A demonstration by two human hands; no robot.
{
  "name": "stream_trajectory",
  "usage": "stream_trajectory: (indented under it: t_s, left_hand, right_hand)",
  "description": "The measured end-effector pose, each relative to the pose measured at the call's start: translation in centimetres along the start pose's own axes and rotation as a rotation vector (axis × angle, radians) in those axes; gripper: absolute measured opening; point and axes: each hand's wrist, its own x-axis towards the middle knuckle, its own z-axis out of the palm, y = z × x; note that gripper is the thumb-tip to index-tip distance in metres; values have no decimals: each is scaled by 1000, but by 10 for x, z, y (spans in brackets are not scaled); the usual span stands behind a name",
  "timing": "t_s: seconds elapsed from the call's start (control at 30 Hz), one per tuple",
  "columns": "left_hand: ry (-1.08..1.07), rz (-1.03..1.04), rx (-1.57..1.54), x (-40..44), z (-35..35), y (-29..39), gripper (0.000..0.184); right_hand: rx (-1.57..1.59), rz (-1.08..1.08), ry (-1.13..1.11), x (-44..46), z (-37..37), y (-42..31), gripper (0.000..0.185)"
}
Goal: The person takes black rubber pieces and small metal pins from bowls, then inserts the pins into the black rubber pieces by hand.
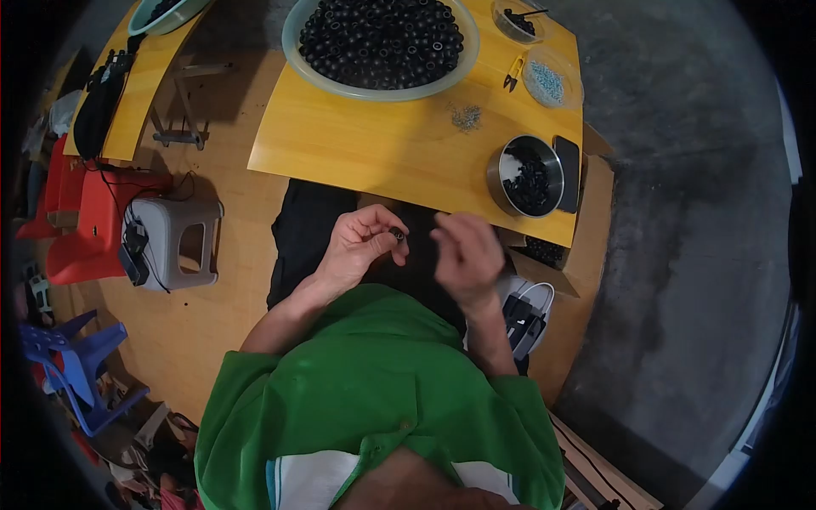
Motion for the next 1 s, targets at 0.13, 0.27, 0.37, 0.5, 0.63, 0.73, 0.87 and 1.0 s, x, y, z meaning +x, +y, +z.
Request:
stream_trajectory:
  t_s: [0.13, 0.27, 0.37, 0.5, 0.63, 0.73, 0.87, 1.0]
  left_hand:
    - [-38, 12, -47, 2, -9, -8, 8]
    - [-32, 22, -183, 3, -10, -11, 10]
    - [-10, 35, -194, 4, -12, -9, 11]
    - [5, 15, -180, 3, -14, -3, 23]
    - [3, 66, -230, 6, -14, -8, 12]
    - [1, 83, -252, 8, -13, -13, 13]
    - [10, 79, -216, 7, -8, -12, 13]
    - [27, 93, -197, 5, -7, -10, 12]
  right_hand:
    - [-277, 308, -104, 40, -43, 56, 12]
    - [-560, 517, -562, 58, -48, 110, 17]
    - [-617, 517, -800, 62, -43, 129, 15]
    - [-511, 535, -839, 64, -44, 131, 14]
    - [-588, 476, -851, 57, -47, 131, 17]
    - [-615, 464, -845, 60, -45, 134, 16]
    - [-369, 419, -828, 65, -45, 138, 16]
    - [-433, 432, -830, 62, -39, 140, 16]
